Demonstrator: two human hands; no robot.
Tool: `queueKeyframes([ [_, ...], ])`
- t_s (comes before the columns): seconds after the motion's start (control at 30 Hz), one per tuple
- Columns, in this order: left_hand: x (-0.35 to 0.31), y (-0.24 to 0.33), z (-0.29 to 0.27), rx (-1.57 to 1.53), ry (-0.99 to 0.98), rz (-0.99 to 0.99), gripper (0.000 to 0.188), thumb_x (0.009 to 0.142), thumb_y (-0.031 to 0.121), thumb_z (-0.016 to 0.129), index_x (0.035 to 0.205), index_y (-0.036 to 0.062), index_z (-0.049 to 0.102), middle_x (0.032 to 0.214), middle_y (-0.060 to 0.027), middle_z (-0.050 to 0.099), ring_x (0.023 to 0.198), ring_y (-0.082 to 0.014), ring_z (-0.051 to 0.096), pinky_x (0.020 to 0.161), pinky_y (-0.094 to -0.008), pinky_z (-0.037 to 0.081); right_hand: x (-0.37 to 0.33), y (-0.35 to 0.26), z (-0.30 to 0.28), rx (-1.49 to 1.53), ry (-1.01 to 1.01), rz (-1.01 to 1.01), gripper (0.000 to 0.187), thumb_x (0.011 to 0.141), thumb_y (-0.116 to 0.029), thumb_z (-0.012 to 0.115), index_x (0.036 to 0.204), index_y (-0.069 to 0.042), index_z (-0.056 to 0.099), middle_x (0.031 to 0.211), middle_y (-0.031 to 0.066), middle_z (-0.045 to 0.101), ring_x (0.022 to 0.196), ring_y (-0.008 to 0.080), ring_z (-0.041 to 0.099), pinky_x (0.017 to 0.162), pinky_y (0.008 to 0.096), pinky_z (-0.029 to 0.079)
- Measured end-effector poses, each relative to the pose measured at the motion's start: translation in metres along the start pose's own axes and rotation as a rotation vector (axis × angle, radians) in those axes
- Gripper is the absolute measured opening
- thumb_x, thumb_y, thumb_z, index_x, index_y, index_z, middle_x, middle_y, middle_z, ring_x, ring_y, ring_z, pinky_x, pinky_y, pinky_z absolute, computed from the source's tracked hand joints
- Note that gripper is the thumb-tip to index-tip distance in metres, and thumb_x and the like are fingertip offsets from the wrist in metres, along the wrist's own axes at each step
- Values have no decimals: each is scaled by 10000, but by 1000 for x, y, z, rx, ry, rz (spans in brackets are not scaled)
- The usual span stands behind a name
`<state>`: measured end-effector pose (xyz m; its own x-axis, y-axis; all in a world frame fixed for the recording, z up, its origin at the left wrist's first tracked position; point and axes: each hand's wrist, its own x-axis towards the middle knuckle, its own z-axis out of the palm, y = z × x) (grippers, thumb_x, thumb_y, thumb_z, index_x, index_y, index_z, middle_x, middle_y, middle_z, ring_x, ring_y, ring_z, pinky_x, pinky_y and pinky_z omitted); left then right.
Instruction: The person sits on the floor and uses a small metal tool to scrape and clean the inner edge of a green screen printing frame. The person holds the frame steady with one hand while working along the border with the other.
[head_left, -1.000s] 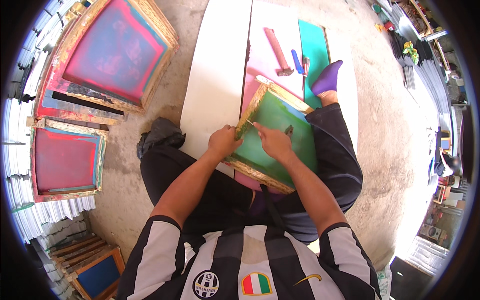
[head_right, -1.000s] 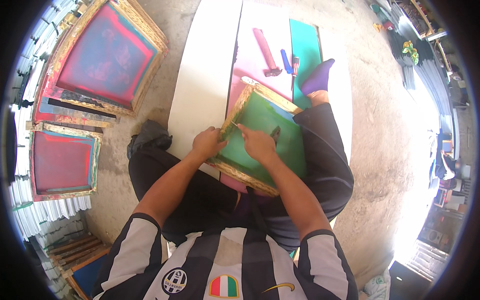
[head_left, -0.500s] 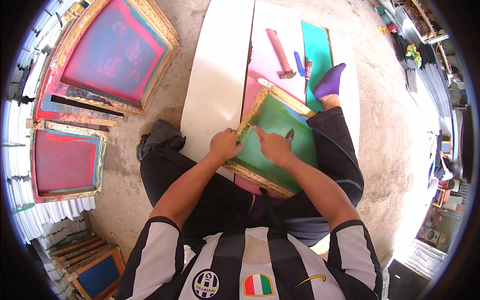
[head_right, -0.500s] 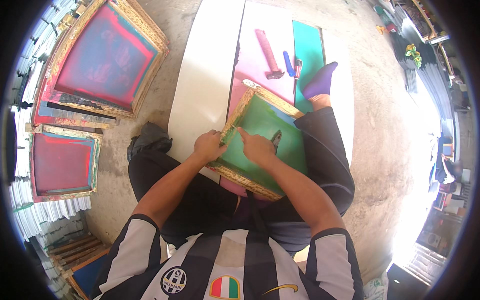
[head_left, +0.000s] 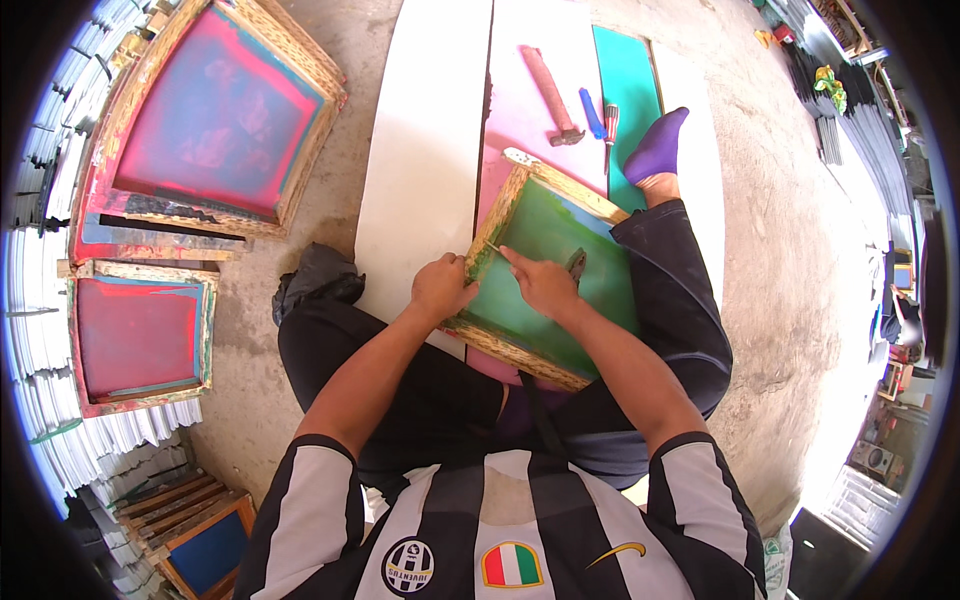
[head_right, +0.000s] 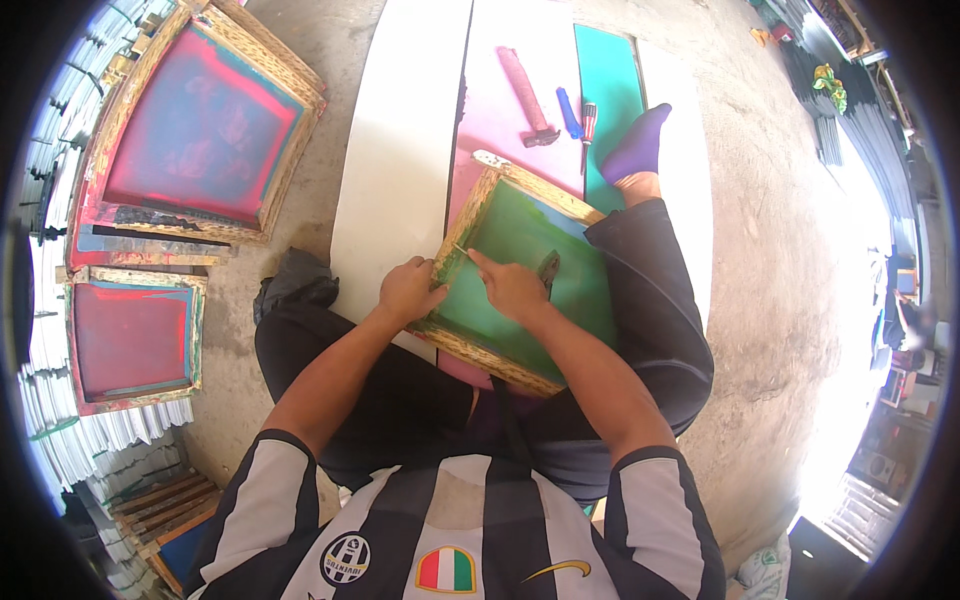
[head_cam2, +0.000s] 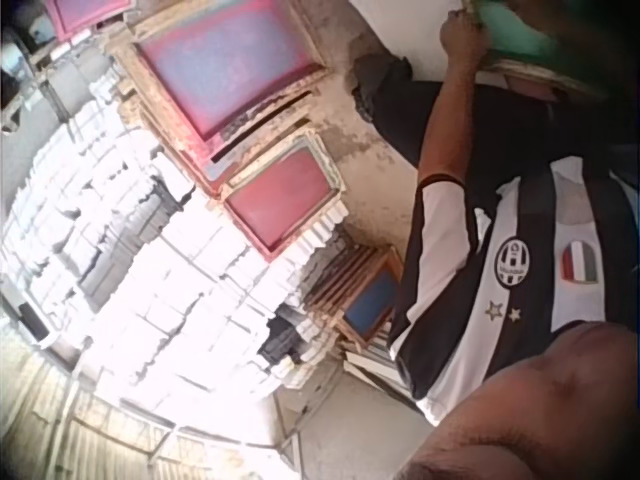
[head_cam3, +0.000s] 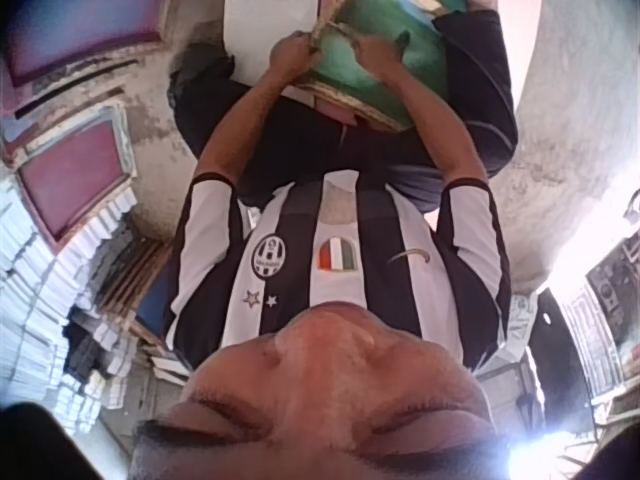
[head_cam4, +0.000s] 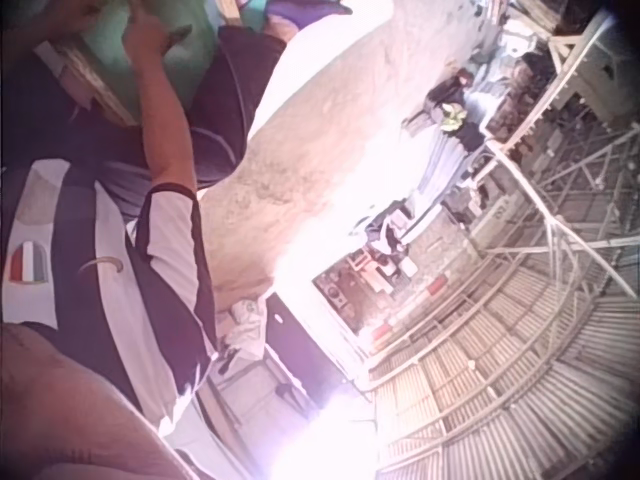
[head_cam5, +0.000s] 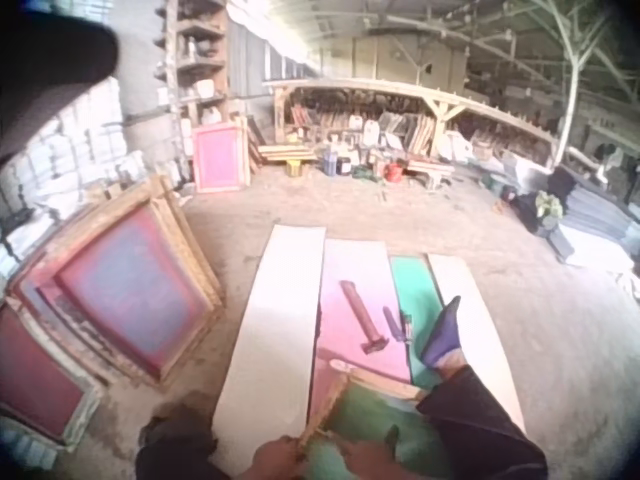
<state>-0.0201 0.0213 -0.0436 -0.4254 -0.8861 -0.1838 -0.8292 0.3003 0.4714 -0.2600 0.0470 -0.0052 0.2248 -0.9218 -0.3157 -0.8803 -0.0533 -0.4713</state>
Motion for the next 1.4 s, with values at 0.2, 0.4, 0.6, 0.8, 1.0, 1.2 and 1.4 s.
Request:
queueKeyframes([
  [0.2, 0, 0, -2, -3, -10, 1, 412, 847, 349, 804, 1057, 6, 711, 953, -181, 692, 857, -405, 729, 768, -518, 595, 4, 13, 9, 149, -8, 8, 437, 1101, -271, 555, 1535, -297, 596, 1028, 176, 771, 849, 392, 743, 786, 474, 585],
  [0.4, 1, 2, 1, 22, 4, 10, 413, 865, 348, 798, 1077, 4, 712, 971, -182, 696, 854, -410, 728, 761, -518, 593, 6, 13, 15, 374, -92, 142, 437, 1096, -242, 596, 1533, -229, 603, 1069, 178, 789, 784, 318, 728, 784, 393, 571],
  [0.6, 0, 7, -5, 18, -34, 9, 430, 908, 383, 769, 1085, -1, 693, 1065, -184, 708, 909, -404, 746, 798, -515, 612, 23, 36, 39, 524, 114, -164, 450, 1123, -253, 573, 1560, -144, 579, 829, 30, 674, 700, 138, 599, 704, 323, 529],
  [0.8, -2, 8, -15, 5, -89, -38, 440, 913, 400, 767, 1100, 8, 695, 1069, -182, 706, 940, -397, 748, 818, -514, 613, 18, 15, -9, 910, -345, 343, 447, 1116, -266, 568, 1555, -182, 580, 974, 91, 730, 852, 217, 670, 795, 360, 552],
  [1.0, -3, 15, -20, -25, -59, -78, 505, 891, 432, 787, 1169, 23, 683, 1082, -175, 702, 947, -391, 749, 816, -512, 615, -8, 19, 2, 274, 29, 105, 437, 1109, -355, 515, 1539, -321, 586, 1176, 136, 780, 1053, 373, 736, 901, 492, 561],
  [1.2, -2, 9, -8, -60, -45, -92, 587, 886, 433, 798, 1307, 50, 655, 1091, -158, 692, 948, -379, 740, 814, -512, 596, -7, -4, -15, 153, 36, 143, 428, 1097, -336, 515, 1514, -302, 606, 1217, 180, 755, 1097, 410, 713, 940, 528, 549],
  [1.4, 1, 14, -13, -53, -95, -102, 609, 909, 420, 779, 1354, 39, 614, 1197, -168, 678, 1010, -380, 742, 856, -501, 614, 2, -11, -15, 106, 91, 126, 424, 1095, -319, 516, 1506, -279, 612, 1165, 208, 758, 1060, 431, 717, 915, 551, 550],
])
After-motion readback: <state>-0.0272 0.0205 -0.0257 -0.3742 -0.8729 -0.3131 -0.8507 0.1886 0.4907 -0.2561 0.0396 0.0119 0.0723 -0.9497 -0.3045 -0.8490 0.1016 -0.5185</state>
